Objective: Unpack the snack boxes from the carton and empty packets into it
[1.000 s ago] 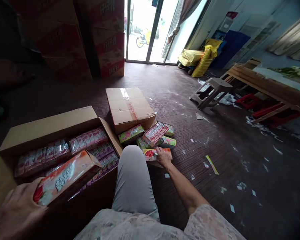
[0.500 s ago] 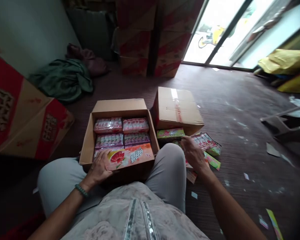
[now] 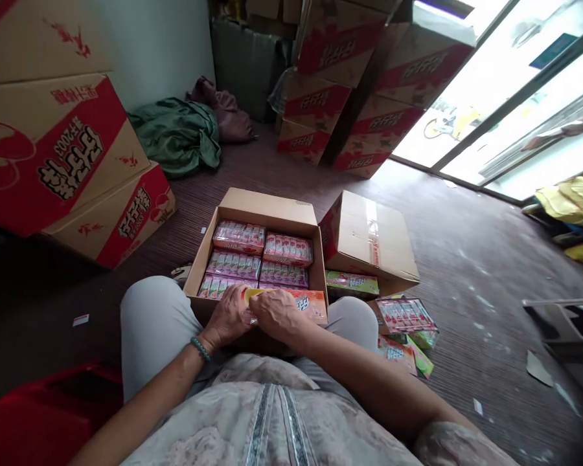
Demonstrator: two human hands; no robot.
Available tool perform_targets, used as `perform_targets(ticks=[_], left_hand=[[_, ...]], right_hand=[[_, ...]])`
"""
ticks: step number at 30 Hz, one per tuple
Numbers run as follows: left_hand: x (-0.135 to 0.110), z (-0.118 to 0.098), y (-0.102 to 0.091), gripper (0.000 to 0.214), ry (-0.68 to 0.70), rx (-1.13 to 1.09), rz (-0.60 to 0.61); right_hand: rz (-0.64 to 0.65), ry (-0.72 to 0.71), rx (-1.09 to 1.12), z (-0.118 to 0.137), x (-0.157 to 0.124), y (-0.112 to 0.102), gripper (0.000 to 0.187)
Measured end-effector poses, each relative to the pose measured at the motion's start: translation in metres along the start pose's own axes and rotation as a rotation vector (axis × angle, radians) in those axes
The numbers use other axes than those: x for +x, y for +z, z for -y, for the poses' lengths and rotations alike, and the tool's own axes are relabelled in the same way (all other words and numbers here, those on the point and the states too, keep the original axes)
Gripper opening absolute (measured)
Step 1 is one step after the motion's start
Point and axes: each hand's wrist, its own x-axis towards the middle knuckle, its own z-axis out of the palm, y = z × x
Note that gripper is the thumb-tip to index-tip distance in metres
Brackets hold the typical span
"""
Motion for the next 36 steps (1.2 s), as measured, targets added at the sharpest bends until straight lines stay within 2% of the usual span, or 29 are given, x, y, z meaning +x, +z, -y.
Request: perform_targets(ticks=[5, 10, 13, 16, 18, 19, 20, 22, 25, 29, 33, 36], left_hand=[[0.001, -0.001, -0.003, 0.066, -0.088, -0.077, 0.071], [0.000, -0.001, -0.004, 0.072, -0.128, -0.137, 0.101], [0.000, -0.002, -0.003, 0.069, -0.114, -0.145, 0.105], [0.000, -0.002, -0.002, 0.070, -0.096, -0.119, 0.098], [0.000, -0.002, -0.002, 0.071, -0.080, -0.105, 0.086], [0.000, -0.002, -0.003, 0.072, -0.070, -0.104, 0.081], [0.000, -0.002, -0.003, 0.072, -0.064, -0.106, 0.077], [-0.001, -0.002, -0.004, 0.073, -0.052, -0.108, 0.072], [-0.002, -0.002, -0.004, 0.072, -0.028, -0.101, 0.071], [-0.003, -0.003, -0.003, 0.072, -0.039, -0.108, 0.077], [-0.002, -0.003, -0.003, 0.071, -0.061, -0.098, 0.078], [-0.001, -0.001, -0.003, 0.069, -0.056, -0.112, 0.079]], right_hand=[[0.101, 0.092, -0.046, -0.020, -0.014, -0.005, 0.028], [0.222, 0.250, -0.127, -0.078, -0.058, 0.001, 0.030], [0.209, 0.269, -0.122, -0.116, -0.088, 0.006, 0.028], [0.120, 0.421, -0.046, -0.135, -0.105, 0.003, 0.028], [-0.031, 0.498, 0.039, -0.131, -0.107, -0.001, 0.034], [-0.107, 0.485, 0.083, -0.125, -0.106, -0.002, 0.034], [-0.161, 0.438, 0.120, -0.117, -0.104, -0.003, 0.034], [-0.185, 0.314, 0.162, -0.101, -0.096, -0.002, 0.032], [-0.126, 0.285, 0.143, -0.089, -0.088, 0.005, 0.030], [-0.027, 0.292, 0.081, -0.091, -0.086, 0.013, 0.026], [0.103, 0.237, -0.004, -0.084, -0.080, 0.012, 0.021], [0.170, 0.289, -0.033, -0.080, -0.074, 0.007, 0.024]])
